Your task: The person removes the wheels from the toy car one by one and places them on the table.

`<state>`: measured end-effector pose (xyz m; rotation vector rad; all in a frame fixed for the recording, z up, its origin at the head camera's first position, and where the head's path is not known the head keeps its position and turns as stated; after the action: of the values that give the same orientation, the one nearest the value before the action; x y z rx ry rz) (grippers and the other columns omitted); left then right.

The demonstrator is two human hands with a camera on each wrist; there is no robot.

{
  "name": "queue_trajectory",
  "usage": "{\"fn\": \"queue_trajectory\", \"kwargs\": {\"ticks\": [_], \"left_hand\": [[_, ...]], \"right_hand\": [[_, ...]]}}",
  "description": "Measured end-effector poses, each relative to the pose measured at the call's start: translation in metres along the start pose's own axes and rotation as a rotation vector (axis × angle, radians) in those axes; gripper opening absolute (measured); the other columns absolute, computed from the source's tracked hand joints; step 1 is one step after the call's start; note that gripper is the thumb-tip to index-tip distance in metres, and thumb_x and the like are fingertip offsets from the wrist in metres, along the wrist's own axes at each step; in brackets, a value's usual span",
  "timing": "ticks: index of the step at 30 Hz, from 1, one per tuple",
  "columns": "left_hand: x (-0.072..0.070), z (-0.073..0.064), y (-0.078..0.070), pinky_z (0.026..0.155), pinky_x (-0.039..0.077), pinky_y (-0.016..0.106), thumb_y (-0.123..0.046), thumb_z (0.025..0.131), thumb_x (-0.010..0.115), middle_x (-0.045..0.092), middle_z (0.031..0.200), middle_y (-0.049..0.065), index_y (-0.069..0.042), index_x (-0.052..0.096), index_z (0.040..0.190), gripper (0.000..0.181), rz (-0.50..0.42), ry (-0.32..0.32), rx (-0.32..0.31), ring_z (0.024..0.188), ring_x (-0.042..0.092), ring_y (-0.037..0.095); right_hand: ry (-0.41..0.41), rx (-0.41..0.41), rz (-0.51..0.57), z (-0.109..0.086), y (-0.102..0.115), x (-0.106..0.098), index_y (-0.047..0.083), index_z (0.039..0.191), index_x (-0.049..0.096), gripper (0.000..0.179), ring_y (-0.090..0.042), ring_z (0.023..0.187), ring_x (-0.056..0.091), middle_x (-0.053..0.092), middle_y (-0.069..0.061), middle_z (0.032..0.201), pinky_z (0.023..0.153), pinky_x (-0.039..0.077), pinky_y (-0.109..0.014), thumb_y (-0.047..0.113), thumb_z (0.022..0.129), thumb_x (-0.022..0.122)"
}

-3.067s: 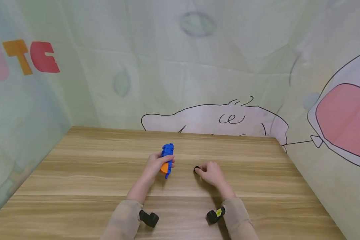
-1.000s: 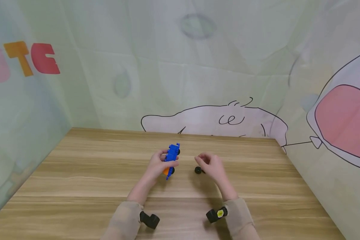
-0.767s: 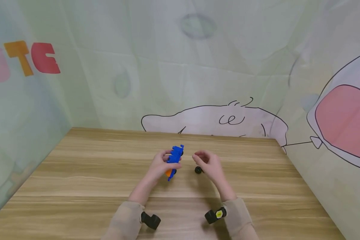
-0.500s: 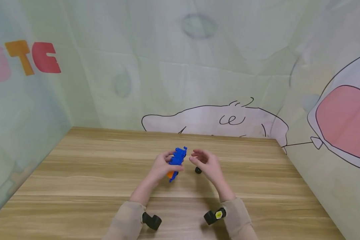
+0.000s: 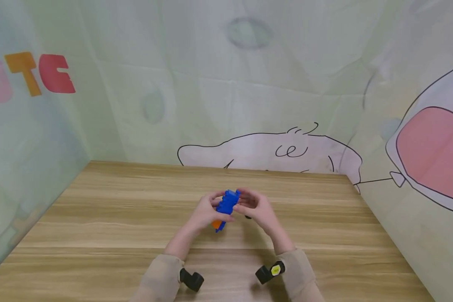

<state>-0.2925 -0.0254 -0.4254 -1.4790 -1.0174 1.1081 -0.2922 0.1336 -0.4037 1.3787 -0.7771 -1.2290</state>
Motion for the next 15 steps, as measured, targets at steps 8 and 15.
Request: {"fn": "queue_trajectory", "kwargs": {"ticks": [8, 15], "left_hand": [[0.0052, 0.0010, -0.0010, 0.102, 0.047, 0.051, -0.003, 0.074, 0.082, 0.064, 0.127, 0.022, 0.001, 0.041, 0.144, 0.081, -0.006, 0.063, 0.028, 0.117, 0.060, 0.034], [0.0082, 0.0002, -0.0007, 0.101, 0.049, 0.049, -0.005, 0.075, 0.082, 0.063, 0.127, 0.023, 0.000, 0.040, 0.145, 0.082, 0.013, 0.102, 0.035, 0.114, 0.062, 0.032]], "right_hand": [[0.009, 0.033, -0.015, 0.0007, -0.0061, 0.0040, 0.000, 0.135, 0.054, 0.057, -0.027, 0.108, 0.065, 0.063, -0.021, 0.124, 0.097, 0.053, -0.036, 0.018, 0.086, 0.075], [-0.002, 0.037, -0.001, -0.0010, -0.0066, 0.0052, -0.003, 0.133, 0.054, 0.055, -0.026, 0.107, 0.065, 0.064, -0.022, 0.122, 0.097, 0.053, -0.037, 0.017, 0.086, 0.075]]}}
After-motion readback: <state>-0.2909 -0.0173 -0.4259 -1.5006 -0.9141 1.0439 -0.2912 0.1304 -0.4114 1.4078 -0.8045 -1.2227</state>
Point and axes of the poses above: each hand's wrist, its own z-axis towards the middle knuckle, its own x-axis out of the palm, y = z × x, the point moved 6 cm from there along z, towards the middle knuckle
